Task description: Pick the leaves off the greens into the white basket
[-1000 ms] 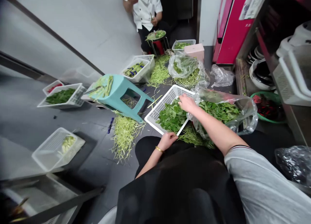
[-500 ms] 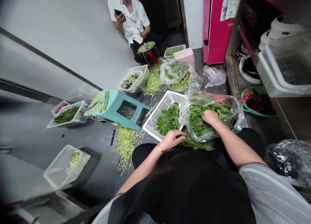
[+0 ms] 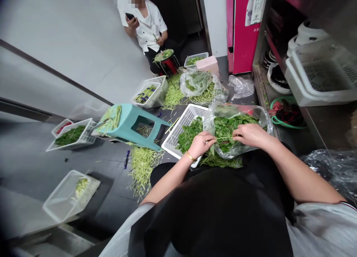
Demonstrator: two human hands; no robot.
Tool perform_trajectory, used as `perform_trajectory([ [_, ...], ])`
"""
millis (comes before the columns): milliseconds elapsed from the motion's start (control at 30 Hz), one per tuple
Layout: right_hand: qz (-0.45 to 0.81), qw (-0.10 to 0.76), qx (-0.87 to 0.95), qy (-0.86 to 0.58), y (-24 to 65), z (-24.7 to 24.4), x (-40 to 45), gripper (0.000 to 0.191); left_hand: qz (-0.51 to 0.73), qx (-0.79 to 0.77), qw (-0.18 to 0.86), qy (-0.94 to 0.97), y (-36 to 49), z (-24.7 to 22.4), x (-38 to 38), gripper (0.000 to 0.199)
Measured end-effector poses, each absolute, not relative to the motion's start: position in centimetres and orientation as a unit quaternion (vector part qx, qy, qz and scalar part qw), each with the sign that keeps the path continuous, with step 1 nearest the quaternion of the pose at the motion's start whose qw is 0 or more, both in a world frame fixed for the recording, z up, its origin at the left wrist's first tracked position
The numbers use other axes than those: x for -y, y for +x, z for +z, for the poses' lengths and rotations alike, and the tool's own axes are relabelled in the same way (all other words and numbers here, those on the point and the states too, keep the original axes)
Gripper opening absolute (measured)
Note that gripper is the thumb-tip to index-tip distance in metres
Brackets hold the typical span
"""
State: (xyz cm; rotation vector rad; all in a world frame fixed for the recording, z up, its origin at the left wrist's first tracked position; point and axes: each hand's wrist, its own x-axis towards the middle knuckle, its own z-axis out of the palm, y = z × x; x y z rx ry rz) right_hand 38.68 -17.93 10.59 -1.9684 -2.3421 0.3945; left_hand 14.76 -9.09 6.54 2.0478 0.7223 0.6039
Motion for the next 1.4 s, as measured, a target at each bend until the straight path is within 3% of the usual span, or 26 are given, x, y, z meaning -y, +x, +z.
perform_trajectory([
  [133, 0.071, 0.207, 0.704, -0.675, 36.1, 11.1, 17.4, 0.03, 0.244, -0.368, 0.571, 0.692, 11.7, 4.8, 10.0, 0.03],
  [233, 0.152, 0.306, 0.652, -0.677, 32.3, 9.9, 16.4, 0.034, 0.311, -0.423, 0.606, 0.598, 10.2, 3.4, 11.0, 0.034],
  [367, 0.382, 0.265, 0.655, -0.595, 26.3, 6.6, 14.6, 0.042, 0.384, -0.43, 0.575, 0.581, 9.2, 2.4, 11.9, 0.023],
  [500, 0.549, 0.214, 0.593, -0.548, 24.4, 5.2, 12.5, 0.045, 0.369, -0.44, 0.606, 0.55, 7.3, 2.3, 11.9, 0.022],
  [567, 0.528, 0.211, 0.585, -0.578, 25.4, 5.7, 11.7, 0.039, 0.326, -0.433, 0.658, 0.523, 6.2, 2.3, 11.8, 0.028],
  [700, 0.415, 0.298, 0.544, -0.666, 26.9, 6.6, 11.1, 0.034, 0.319, -0.41, 0.746, 0.416, 4.7, 2.0, 11.2, 0.037],
  [800, 0.529, 0.271, 0.521, -0.612, 25.3, 5.9, 11.9, 0.039, 0.383, -0.391, 0.771, 0.326, 4.8, 1.5, 10.9, 0.037],
  [900, 0.591, 0.234, 0.546, -0.546, 22.5, 4.5, 12.7, 0.041, 0.419, -0.399, 0.755, 0.308, 5.3, 0.9, 10.8, 0.033],
  [1033, 0.578, 0.233, 0.548, -0.558, 20.6, 3.1, 12.5, 0.039, 0.452, -0.421, 0.728, 0.297, 5.7, -0.1, 11.1, 0.03],
  [1267, 0.553, 0.153, 0.603, -0.554, 21.9, 2.3, 11.5, 0.036, 0.502, -0.413, 0.748, 0.137, 5.1, -1.2, 11.6, 0.029],
  [1400, 0.542, 0.199, 0.584, -0.571, 21.6, 2.0, 10.8, 0.034, 0.557, -0.4, 0.705, 0.181, 4.4, -1.0, 11.0, 0.028],
])
